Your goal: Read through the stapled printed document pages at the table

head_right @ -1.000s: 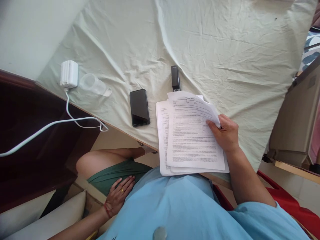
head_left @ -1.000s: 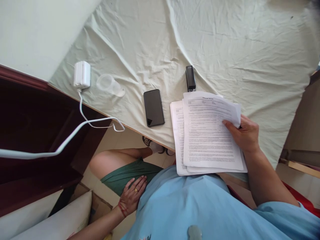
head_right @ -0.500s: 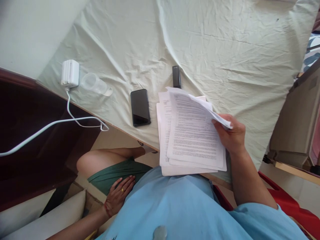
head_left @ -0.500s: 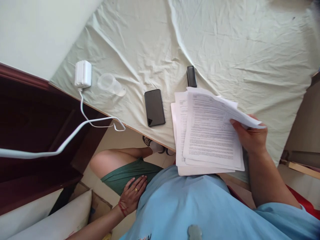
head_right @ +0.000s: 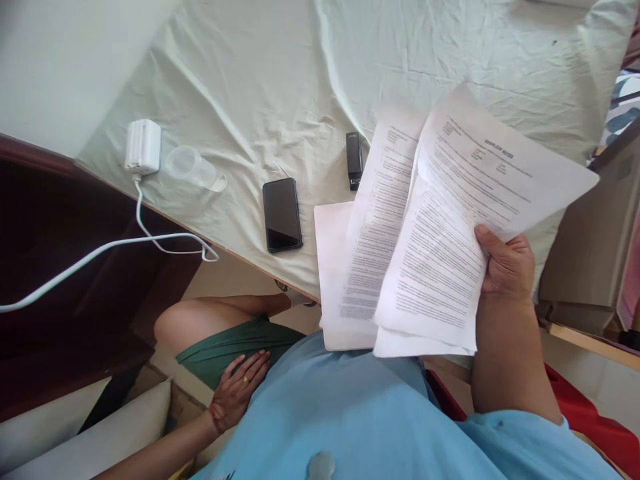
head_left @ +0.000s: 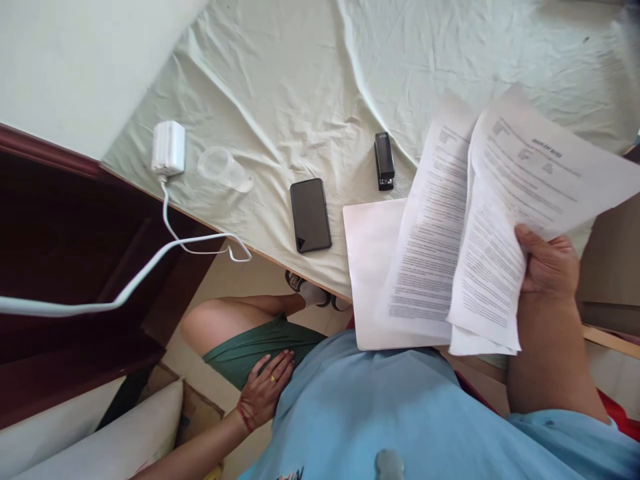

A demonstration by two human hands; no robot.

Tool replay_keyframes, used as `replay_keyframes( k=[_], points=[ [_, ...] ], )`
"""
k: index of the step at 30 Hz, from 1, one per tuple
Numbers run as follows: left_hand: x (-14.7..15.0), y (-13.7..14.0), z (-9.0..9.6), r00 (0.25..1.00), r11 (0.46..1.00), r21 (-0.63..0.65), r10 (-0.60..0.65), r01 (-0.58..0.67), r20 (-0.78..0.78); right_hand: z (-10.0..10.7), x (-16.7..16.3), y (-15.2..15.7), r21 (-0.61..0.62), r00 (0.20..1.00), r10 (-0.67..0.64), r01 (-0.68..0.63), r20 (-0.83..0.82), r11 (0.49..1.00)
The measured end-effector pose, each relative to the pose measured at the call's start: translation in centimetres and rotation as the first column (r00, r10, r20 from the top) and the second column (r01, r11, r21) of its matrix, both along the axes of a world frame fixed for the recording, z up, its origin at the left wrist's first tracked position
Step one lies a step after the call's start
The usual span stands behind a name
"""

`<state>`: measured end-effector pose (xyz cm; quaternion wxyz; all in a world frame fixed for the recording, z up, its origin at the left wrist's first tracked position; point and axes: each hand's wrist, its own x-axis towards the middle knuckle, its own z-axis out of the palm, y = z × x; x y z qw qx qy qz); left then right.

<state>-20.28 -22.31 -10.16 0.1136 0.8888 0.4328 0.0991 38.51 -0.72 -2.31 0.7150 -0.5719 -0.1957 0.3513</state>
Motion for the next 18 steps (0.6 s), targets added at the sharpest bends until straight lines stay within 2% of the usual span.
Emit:
replay_keyframes(
  k=[4,9,13,18],
  points=[
    [0.0,-0.1,-0.1,1.0,1.0,-0.002,0.002,-0.002,-0.001,0.1,-0.3,0.0,-0.02,1.0,-0.009,0.009,-0.002,1.0],
    [-0.1,-0.1,-0.2,1.0,1.0,0.012,-0.001,0.001,-0.001,-0.2,-0.9,-0.1,-0.032,0.994,0.014,-0.011,0.108,0.999],
    [-0.2,-0.2,-0.4,1.0,1.0,0.02,-0.007,0.007,-0.03,-0.3,-1.7,-0.8,-0.139,0.962,0.13,-0.098,0.24,0.985],
    [-0.3,-0.3,-0.3,0.999,1.0,0.019,-0.013,0.014,-0.053,-0.5,-2.8,-1.7,-0.289,0.876,0.348,-0.256,0.334,0.922]
  ],
)
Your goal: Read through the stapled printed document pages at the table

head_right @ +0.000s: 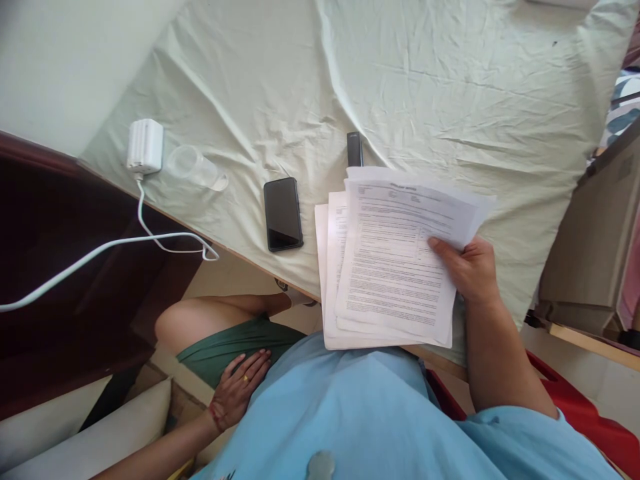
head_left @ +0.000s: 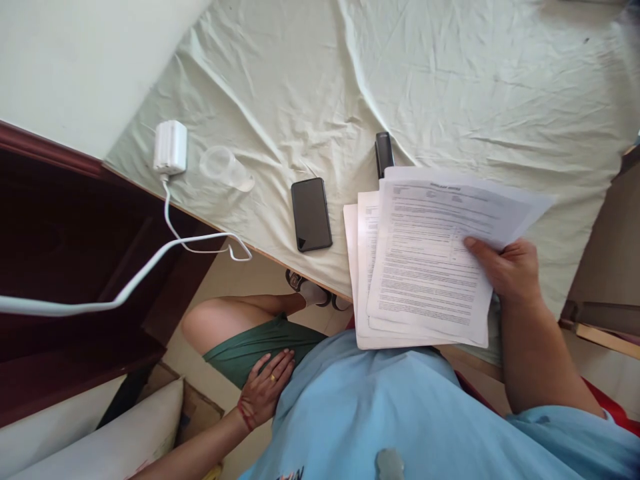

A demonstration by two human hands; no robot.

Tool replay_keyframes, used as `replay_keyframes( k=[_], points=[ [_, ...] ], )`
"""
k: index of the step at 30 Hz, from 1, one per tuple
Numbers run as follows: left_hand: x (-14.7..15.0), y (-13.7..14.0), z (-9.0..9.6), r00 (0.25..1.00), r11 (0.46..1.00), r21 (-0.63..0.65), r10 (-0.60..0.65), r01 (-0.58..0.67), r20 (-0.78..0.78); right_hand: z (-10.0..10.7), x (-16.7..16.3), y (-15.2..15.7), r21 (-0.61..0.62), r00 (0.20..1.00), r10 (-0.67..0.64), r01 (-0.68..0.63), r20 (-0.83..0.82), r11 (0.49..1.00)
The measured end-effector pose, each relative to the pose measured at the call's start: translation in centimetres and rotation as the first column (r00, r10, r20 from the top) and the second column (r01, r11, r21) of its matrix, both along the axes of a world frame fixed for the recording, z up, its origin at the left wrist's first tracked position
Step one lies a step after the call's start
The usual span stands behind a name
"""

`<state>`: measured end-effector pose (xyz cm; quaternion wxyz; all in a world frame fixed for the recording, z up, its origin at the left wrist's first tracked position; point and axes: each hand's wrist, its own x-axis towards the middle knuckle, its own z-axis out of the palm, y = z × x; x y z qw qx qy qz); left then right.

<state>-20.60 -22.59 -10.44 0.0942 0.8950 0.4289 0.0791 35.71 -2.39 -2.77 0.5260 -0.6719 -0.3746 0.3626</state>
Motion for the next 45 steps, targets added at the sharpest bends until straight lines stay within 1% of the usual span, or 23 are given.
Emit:
replay_keyframes(
  k=[3,6,9,11,12,16,18,21,24,26,30,33,36,39,41,43,45],
  points=[
    [0.0,0.0,0.1,1.0,1.0,-0.005,0.0,0.0,-0.003,-0.6,-0.2,-0.3,-0.03,0.995,0.078,-0.076,0.069,0.997],
    [0.1,0.0,0.1,1.0,1.0,-0.009,0.004,-0.004,0.0,-1.3,-0.1,-0.3,-0.034,0.972,0.105,-0.1,0.21,0.994],
    [0.1,0.0,0.1,1.0,1.0,-0.009,0.001,-0.001,0.0,-1.7,0.2,-0.2,0.052,0.939,0.102,-0.126,0.328,0.991],
    [0.1,0.1,0.1,1.0,1.0,-0.005,0.001,-0.001,-0.012,-1.7,0.3,-0.1,0.101,0.927,0.076,-0.121,0.367,0.987],
    [0.1,0.1,0.1,1.0,1.0,-0.004,-0.001,0.001,-0.019,-1.7,0.5,-0.1,0.102,0.927,0.061,-0.106,0.37,0.989],
    [0.1,0.2,0.2,1.0,1.0,-0.01,-0.004,0.004,-0.009,-1.5,1.1,-0.3,0.021,0.949,-0.009,0.002,0.314,1.0],
    [0.2,0.2,0.3,1.0,1.0,-0.019,0.008,-0.008,0.006,-1.2,1.5,-0.2,0.021,0.954,-0.068,0.065,0.292,0.998],
    [0.4,0.3,0.5,1.0,1.0,-0.022,0.017,-0.017,0.015,-0.5,1.9,0.3,0.114,0.955,-0.158,0.133,0.251,0.985],
    [0.4,0.3,0.4,1.0,1.0,-0.016,0.019,-0.018,0.015,0.3,2.0,0.6,0.234,0.96,-0.23,0.189,0.161,0.954],
    [0.3,0.3,0.3,1.0,1.0,-0.013,0.013,-0.013,0.009,0.7,2.0,0.7,0.256,0.962,-0.236,0.196,0.138,0.947],
    [0.1,0.2,0.2,1.0,1.0,-0.019,0.012,-0.012,0.005,0.8,2.0,0.3,0.214,0.969,-0.184,0.146,0.167,0.966],
    [0.1,0.2,0.2,1.0,0.999,-0.034,0.017,-0.016,0.019,0.8,2.3,0.2,0.243,0.975,-0.175,0.139,0.134,0.96],
    [0.2,0.2,0.3,0.999,0.999,-0.037,0.019,-0.018,0.028,1.0,2.5,0.5,0.286,0.977,-0.211,0.191,0.039,0.939],
    [0.2,0.3,0.4,1.0,1.0,-0.025,0.01,-0.009,0.013,1.1,2.6,1.0,0.287,0.964,-0.256,0.264,-0.066,0.921],
    [0.2,0.3,0.3,1.0,1.0,-0.017,0.007,-0.007,0.0,1.1,2.8,1.1,0.285,0.954,-0.284,0.3,-0.097,0.91],
    [0.2,0.2,0.3,1.0,1.0,-0.017,0.011,-0.011,-0.002,1.1,3.1,1.0,0.265,0.955,-0.284,0.296,-0.087,0.918],
    [0.2,0.2,0.2,1.0,1.0,-0.016,0.015,-0.015,0.003,1.0,3.5,0.8,0.227,0.967,-0.245,0.253,-0.065,0.94]
  ],
)
